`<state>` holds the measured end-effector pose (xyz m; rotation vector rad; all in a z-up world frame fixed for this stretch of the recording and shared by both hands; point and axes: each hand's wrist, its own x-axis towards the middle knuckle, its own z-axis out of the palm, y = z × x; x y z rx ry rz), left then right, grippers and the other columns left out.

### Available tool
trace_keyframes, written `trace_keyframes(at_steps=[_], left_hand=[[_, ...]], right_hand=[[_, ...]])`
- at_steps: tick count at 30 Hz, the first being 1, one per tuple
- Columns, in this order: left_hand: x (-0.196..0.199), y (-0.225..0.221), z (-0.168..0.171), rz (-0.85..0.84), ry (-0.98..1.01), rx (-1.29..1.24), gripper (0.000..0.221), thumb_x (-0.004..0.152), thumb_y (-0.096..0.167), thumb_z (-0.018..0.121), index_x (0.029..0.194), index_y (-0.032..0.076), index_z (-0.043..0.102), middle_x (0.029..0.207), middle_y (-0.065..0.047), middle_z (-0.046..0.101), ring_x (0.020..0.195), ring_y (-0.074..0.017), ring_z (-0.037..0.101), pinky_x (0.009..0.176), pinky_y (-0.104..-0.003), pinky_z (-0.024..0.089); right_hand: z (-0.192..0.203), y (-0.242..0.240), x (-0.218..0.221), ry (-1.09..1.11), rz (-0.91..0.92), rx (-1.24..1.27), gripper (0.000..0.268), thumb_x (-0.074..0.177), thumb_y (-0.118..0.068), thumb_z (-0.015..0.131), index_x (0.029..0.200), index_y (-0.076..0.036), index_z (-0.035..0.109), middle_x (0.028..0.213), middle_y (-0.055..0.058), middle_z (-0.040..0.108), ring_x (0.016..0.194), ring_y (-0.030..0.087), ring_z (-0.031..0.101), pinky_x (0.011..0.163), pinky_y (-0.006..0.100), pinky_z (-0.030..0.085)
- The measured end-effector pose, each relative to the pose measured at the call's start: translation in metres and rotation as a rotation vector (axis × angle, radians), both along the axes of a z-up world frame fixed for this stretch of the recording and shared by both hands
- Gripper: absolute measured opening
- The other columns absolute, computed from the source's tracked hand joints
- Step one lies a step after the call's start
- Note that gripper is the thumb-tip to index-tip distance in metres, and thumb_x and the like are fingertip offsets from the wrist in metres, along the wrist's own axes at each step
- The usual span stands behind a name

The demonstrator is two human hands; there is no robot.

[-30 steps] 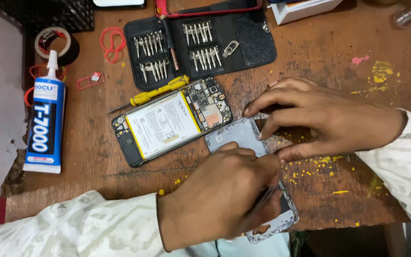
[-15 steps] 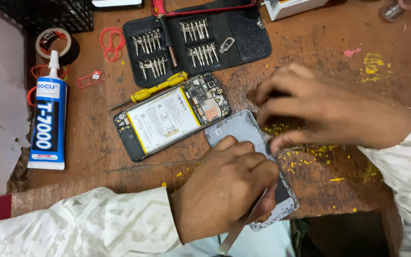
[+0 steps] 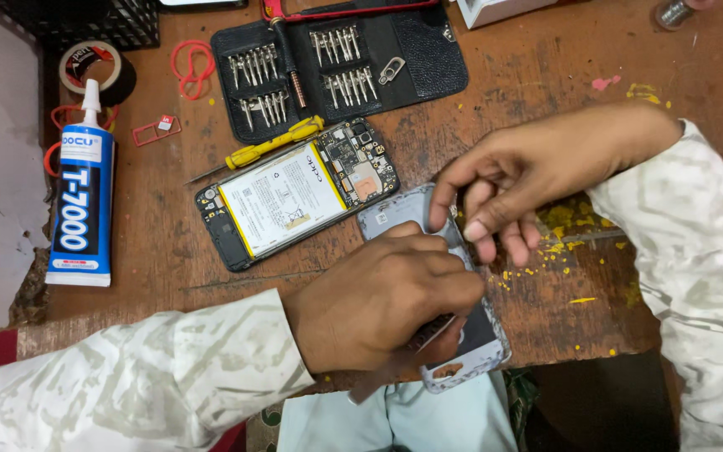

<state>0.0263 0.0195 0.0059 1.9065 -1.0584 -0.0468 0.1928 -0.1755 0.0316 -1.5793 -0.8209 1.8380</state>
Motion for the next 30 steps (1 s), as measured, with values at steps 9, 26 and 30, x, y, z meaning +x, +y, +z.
trace_keyframes(at_steps=[9, 26, 30], left_hand=[[0.016, 0.017, 0.009, -0.135, 0.075, 0.018, 0.020, 0.084, 0.016, 0.074, 0.083, 0.008, 0.055, 0.080, -0.009, 0.062, 0.084, -0.0307, 0.063, 0.077, -0.043, 0.049], [0.028, 0.028, 0.019, -0.178, 0.086, 0.042, 0.018, 0.076, 0.012, 0.071, 0.077, 0.007, 0.054, 0.074, -0.010, 0.056, 0.078, -0.0317, 0.061, 0.074, -0.043, 0.049], [0.032, 0.025, 0.016, -0.201, 0.043, 0.047, 0.021, 0.074, 0.013, 0.072, 0.077, 0.007, 0.053, 0.077, -0.011, 0.057, 0.080, -0.0332, 0.060, 0.076, -0.042, 0.049]], right_hand=[[-0.004, 0.003, 0.005, 0.089, -0.117, -0.145, 0.047, 0.088, -0.018, 0.059, 0.133, -0.003, 0.059, 0.095, 0.012, 0.081, 0.074, 0.020, 0.082, 0.065, 0.032, 0.067], [0.017, 0.014, -0.010, -0.811, -0.065, 0.280, 0.048, 0.074, -0.035, 0.081, 0.119, -0.019, 0.073, 0.071, 0.000, 0.066, 0.062, 0.014, 0.062, 0.053, 0.031, 0.051], [0.015, 0.015, -0.014, -0.984, -0.011, 0.327, 0.053, 0.069, -0.038, 0.085, 0.117, -0.020, 0.072, 0.071, 0.000, 0.064, 0.062, 0.015, 0.063, 0.055, 0.035, 0.048]])
